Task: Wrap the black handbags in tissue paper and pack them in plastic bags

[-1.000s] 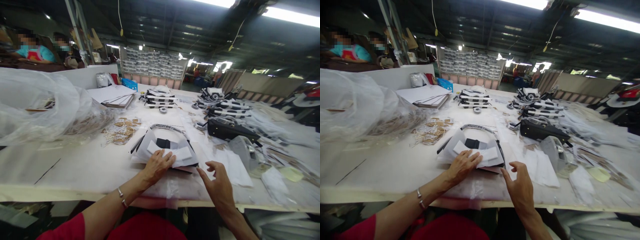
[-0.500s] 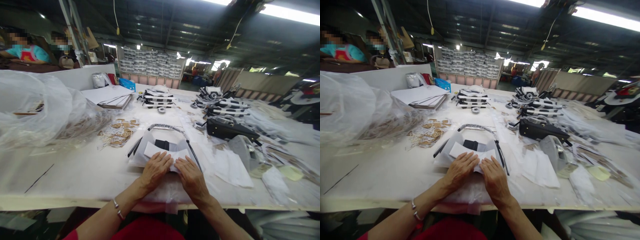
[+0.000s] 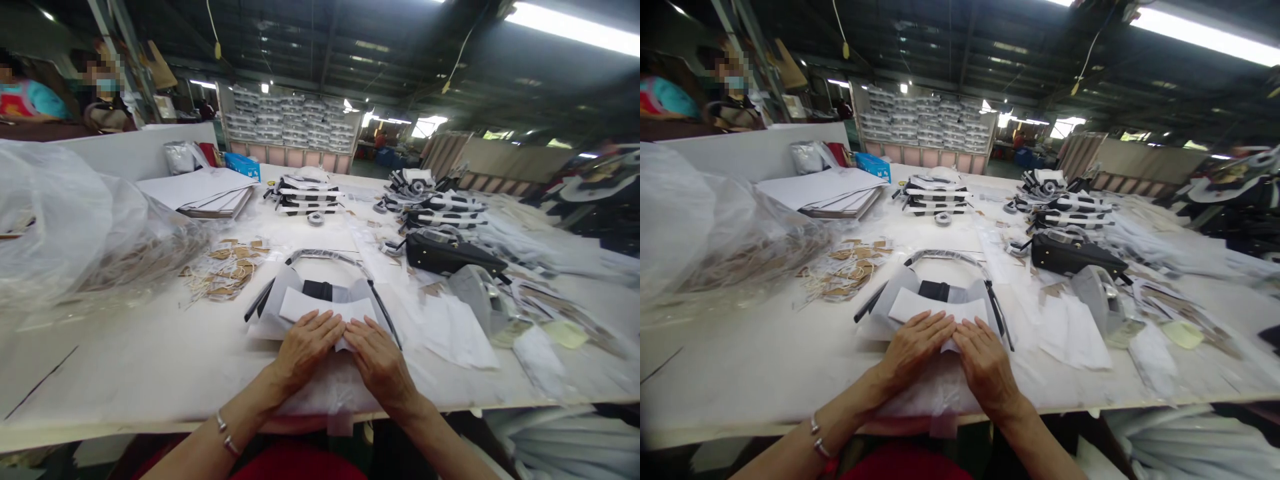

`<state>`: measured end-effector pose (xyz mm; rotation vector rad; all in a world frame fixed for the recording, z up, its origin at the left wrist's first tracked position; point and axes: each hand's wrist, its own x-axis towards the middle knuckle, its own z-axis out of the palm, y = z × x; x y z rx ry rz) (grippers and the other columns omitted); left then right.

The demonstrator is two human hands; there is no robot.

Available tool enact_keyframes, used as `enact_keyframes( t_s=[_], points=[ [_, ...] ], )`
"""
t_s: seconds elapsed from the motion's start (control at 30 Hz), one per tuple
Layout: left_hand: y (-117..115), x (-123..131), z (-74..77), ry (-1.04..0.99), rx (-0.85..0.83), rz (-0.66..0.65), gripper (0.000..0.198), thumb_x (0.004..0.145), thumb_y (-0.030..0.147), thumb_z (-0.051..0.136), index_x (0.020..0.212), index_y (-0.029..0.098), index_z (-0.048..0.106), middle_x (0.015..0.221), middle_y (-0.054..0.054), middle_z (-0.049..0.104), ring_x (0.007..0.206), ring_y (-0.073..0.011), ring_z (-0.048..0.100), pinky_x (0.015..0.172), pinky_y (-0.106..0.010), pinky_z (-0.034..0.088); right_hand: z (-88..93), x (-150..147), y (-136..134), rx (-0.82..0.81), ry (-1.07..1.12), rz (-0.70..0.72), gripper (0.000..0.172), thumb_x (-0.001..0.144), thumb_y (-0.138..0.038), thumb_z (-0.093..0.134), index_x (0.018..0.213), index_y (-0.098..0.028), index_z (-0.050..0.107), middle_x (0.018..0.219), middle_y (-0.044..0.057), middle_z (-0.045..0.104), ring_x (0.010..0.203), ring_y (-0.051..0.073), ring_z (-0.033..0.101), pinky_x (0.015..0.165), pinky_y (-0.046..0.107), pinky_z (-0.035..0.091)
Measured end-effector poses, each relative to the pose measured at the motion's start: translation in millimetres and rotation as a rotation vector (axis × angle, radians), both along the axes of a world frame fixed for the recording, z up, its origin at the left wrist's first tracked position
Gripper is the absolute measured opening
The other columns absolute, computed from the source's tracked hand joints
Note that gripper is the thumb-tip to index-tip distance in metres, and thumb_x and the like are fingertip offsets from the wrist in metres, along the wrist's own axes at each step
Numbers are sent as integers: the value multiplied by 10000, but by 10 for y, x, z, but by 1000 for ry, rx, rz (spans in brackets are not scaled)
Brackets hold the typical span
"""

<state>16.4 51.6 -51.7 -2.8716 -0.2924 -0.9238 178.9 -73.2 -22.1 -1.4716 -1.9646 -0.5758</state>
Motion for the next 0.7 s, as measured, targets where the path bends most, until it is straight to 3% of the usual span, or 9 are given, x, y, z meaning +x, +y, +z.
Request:
enact_keyframes(
  t_s=[0.1, 0.17, 0.23, 0.33, 0.4, 0.47, 0.6, 0.7],
  points=[
    [17, -14, 18, -19, 52, -28, 364, 987, 166, 362, 1301, 221, 538, 1314, -35, 619, 1228, -178, 557, 1008, -358, 442, 107, -14, -170, -60, -48, 58, 279, 900, -97, 497, 1148, -145, 615, 1139, 103, 698, 1172, 207, 603, 1082, 440, 452],
    [51, -23, 13, -23, 114, -36, 428, 970, 118, 317, 1339, 212, 512, 1339, -33, 600, 1227, -173, 556, 1007, -340, 442, 81, -53, -296, -37, -143, 153, 203, 903, -173, 547, 1085, -153, 635, 1102, 73, 711, 1162, 192, 606, 1123, 407, 403],
    [101, -25, -12, -47, 163, -48, 473, 942, 98, 325, 1372, 211, 486, 1357, -29, 586, 1237, -164, 547, 1016, -312, 433, -38, -85, -380, 68, -263, 216, 136, 896, -247, 614, 1022, -210, 649, 1022, -8, 732, 1101, 153, 634, 1162, 374, 336],
    [169, -21, -58, -85, 205, -55, 516, 910, 112, 359, 1401, 233, 458, 1369, -12, 577, 1235, -156, 548, 1019, -290, 434, -295, -90, -393, 236, -358, 73, 159, 882, -266, 652, 1041, -279, 644, 982, -55, 735, 1038, 140, 656, 1159, 384, 326],
    [195, -21, -77, -92, 229, -55, 537, 895, 116, 368, 1408, 252, 449, 1373, 2, 573, 1218, -150, 563, 1005, -283, 448, -470, -89, -332, 250, -333, -15, 146, 910, -266, 599, 1050, -264, 641, 963, -24, 737, 991, 153, 670, 1093, 373, 419],
    [207, -25, -84, -82, 251, -45, 549, 886, 118, 374, 1411, 261, 445, 1385, 12, 562, 1208, -148, 573, 993, -278, 459, -653, -109, -231, 245, -248, -9, 125, 939, -266, 529, 982, -244, 644, 883, -20, 737, 870, 142, 691, 987, 329, 508],
    [209, -22, -87, -87, 325, -35, 550, 878, 134, 359, 1406, 254, 457, 1411, 23, 534, 1215, -145, 568, 999, -261, 447, -980, -188, -20, 458, 19, 50, 257, 968, -284, 450, 756, -259, 593, 571, -96, 655, 515, 75, 617, 898, 249, 532],
    [199, -11, -88, -130, 325, -10, 542, 877, 131, 327, 1376, 265, 494, 1398, 29, 547, 1217, -143, 564, 1011, -266, 438, -914, -186, 29, 516, 56, 39, 257, 972, -336, 451, 779, -258, 601, 608, -81, 690, 571, 80, 654, 962, 236, 497]
  ],
)
